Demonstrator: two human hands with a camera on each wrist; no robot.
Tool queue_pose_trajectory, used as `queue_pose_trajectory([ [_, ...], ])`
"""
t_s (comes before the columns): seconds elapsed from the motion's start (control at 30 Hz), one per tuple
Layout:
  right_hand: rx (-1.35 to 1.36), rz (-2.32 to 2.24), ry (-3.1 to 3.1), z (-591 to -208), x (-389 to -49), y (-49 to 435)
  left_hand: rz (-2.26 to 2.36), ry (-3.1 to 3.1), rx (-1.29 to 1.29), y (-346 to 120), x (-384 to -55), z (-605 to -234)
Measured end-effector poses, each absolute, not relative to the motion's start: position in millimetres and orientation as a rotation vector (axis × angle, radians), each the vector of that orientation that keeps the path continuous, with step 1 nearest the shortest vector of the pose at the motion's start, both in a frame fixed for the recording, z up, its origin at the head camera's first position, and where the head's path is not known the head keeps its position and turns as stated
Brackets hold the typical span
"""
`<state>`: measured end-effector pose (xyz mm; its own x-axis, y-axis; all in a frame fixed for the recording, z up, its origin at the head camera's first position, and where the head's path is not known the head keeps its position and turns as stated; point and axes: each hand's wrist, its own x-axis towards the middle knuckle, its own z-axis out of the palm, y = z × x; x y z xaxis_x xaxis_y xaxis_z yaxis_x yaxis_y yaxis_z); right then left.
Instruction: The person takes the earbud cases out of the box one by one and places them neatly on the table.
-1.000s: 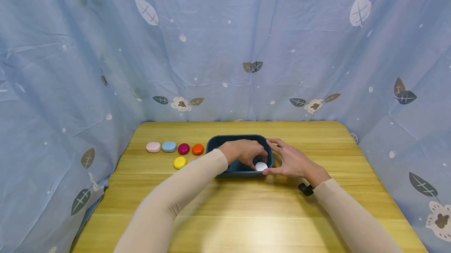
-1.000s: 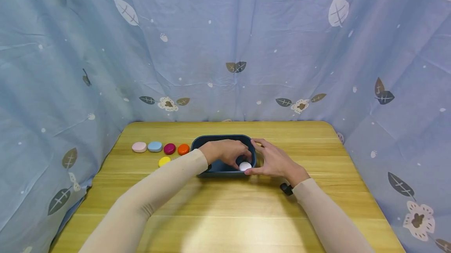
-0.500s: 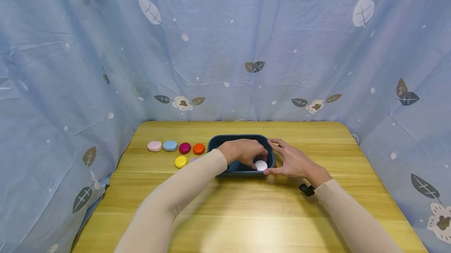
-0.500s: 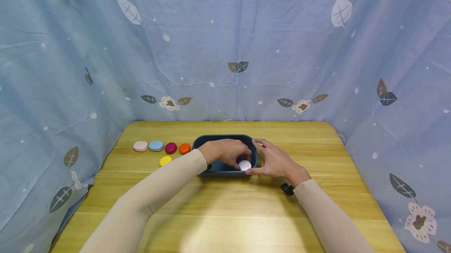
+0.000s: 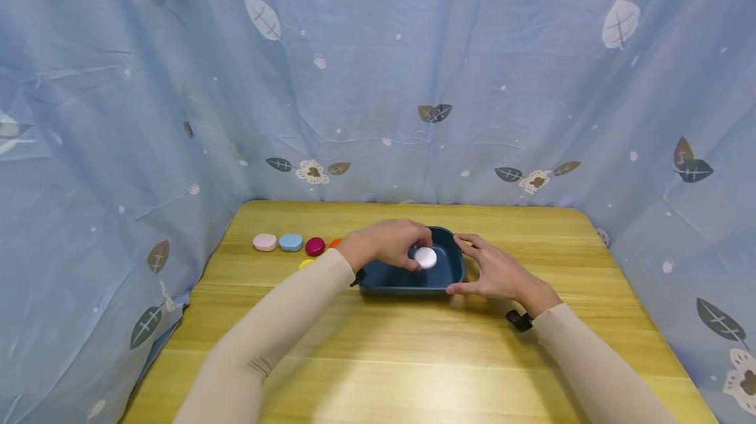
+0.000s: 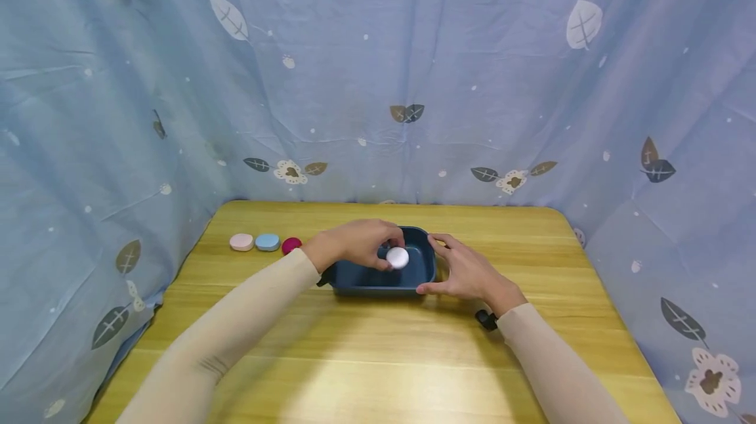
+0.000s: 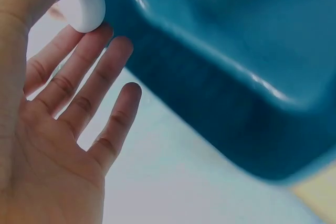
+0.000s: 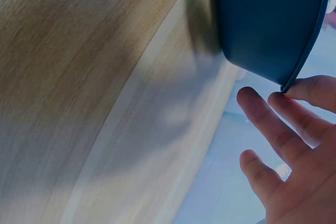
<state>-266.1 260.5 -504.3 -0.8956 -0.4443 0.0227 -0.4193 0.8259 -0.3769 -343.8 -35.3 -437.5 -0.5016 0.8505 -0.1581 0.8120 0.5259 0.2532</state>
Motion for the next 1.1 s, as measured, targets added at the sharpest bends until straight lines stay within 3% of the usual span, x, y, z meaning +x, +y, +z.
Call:
queue_pose_trajectory([
  [0.63, -0.712, -0.557, 2.958, -506.8, -265.5, 258.6, 0.528, 2.764, 1.206, -149.4, -324.4, -417.9],
  [1.1, -0.715, -0.564, 2.952, -506.0, -265.2, 259.3, 0.701, 2.904, 0.818, -255.7, -306.2, -443.6],
])
